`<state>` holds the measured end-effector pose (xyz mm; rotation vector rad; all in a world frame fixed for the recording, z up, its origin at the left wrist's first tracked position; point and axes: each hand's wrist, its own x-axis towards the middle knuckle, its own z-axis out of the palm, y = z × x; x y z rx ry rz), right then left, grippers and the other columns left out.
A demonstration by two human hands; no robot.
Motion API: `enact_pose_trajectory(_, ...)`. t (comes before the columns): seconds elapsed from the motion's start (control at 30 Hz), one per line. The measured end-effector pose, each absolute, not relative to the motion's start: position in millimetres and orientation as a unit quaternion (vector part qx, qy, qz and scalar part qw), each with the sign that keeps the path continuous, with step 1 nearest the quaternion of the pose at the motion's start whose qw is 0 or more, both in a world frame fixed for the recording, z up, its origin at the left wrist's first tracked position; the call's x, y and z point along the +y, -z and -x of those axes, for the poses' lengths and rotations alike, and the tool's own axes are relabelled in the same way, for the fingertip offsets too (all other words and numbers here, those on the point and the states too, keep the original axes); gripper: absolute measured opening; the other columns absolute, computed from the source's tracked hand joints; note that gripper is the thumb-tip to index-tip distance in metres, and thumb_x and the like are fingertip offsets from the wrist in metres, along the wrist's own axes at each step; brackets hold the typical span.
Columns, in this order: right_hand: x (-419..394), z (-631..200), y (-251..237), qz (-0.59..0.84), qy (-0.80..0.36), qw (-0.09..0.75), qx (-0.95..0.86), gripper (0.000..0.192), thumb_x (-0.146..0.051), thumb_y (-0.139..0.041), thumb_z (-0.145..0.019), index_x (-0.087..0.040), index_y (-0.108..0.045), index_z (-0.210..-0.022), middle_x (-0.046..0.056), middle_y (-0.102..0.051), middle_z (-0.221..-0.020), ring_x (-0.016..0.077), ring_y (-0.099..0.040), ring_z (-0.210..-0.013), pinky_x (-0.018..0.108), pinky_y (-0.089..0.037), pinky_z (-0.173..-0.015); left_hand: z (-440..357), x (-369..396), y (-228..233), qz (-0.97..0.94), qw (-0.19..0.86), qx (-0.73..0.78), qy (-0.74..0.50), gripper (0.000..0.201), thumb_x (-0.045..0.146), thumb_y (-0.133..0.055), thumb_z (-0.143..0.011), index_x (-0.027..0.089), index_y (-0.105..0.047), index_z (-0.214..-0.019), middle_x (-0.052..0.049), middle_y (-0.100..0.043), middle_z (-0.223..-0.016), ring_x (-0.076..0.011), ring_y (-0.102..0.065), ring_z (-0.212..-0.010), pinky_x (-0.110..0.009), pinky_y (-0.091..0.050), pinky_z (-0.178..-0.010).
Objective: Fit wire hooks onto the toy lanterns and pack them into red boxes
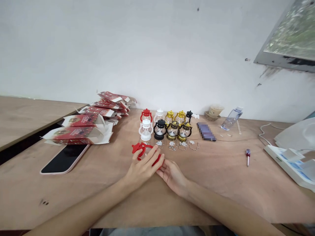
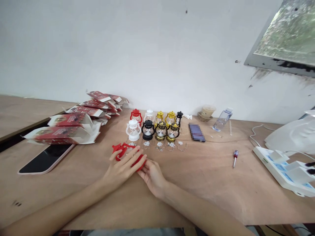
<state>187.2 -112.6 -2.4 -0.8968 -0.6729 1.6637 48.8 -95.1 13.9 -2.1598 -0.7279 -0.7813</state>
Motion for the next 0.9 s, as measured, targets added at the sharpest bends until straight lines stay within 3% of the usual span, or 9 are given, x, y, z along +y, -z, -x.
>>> enact_pose_trajectory(0.17, -107, -192, 8, 0.393, -0.712, 0.539, -0.218, 0.009, -0.022, -0.054, -0.076, -0.019, -0.061, -0.073, 0.003, -0.069, -0.079, 0.0138, -0.066, -0.081, 0.031, -0.054, -0.085, -47, -95, -16, 0.843, 0.357, -0.257, 0.31, 0.03, 0.012, -0.043, -0.091, 0.029, -0.059, -0.109, 0.002, -0.063, -0.12, -0.0129, -0.053, -0.114, -0.036, -0.023, -0.098)
enact_pose_trajectory(0.37, -95, -215, 1, 0.383, -0.734, 0.488, -0.275, 0.012, -0.006, -0.059, -0.07, -0.012, -0.07, -0.071, 0.007, -0.071, -0.078, 0.0167, -0.069, -0.083, 0.029, -0.051, -0.095, -27, -80, -22, 0.841, 0.223, -0.359, 0.339, 0.028, 0.026, -0.055, -0.086, 0.022, -0.054, -0.113, -0.006, -0.066, -0.11, -0.0221, -0.06, -0.101, -0.041, -0.027, -0.089)
enact_pose_trajectory(0.57, -65, -255, -5, 0.417, -0.702, 0.44, -0.375, 0.01, -0.006, -0.068, -0.065, -0.009, -0.071, -0.073, 0.009, -0.072, -0.078, 0.0163, -0.07, -0.078, 0.023, -0.057, -0.083, -12, -67, -24, 0.821, 0.175, -0.397, 0.37, 0.041, 0.043, -0.061, -0.078, 0.014, -0.052, -0.105, -0.008, -0.068, -0.091, -0.0218, -0.06, -0.081, -0.038, -0.033, -0.079)
enact_pose_trajectory(0.7, -45, -302, -23, 0.493, -0.596, 0.401, -0.491, 0.013, -0.012, -0.074, -0.06, -0.009, -0.072, -0.072, 0.009, -0.072, -0.074, 0.0166, -0.07, -0.068, 0.024, -0.058, -0.072, -13, -70, -24, 0.826, 0.176, -0.378, 0.381, 0.043, 0.045, -0.062, -0.076, 0.013, -0.052, -0.104, -0.009, -0.067, -0.089, -0.0223, -0.059, -0.081, -0.036, -0.035, -0.076)
enact_pose_trajectory(0.83, -31, -352, -33, 0.59, -0.436, 0.412, -0.54, 0.013, -0.018, -0.077, -0.055, -0.012, -0.071, -0.065, 0.006, -0.07, -0.065, 0.0174, -0.067, -0.063, 0.028, -0.056, -0.065, -14, -74, -23, 0.833, 0.167, -0.366, 0.381, 0.043, 0.044, -0.062, -0.076, 0.014, -0.052, -0.104, -0.009, -0.067, -0.09, -0.0214, -0.058, -0.08, -0.036, -0.036, -0.077)
enact_pose_trajectory(0.9, -26, -368, -31, 0.647, -0.346, 0.375, -0.567, 0.014, -0.023, -0.075, -0.057, -0.012, -0.071, -0.066, 0.006, -0.07, -0.063, 0.0171, -0.066, -0.061, 0.027, -0.053, -0.062, -14, -73, -23, 0.832, 0.16, -0.369, 0.381, 0.042, 0.044, -0.062, -0.076, 0.014, -0.052, -0.104, -0.009, -0.067, -0.09, -0.0215, -0.059, -0.08, -0.036, -0.036, -0.077)
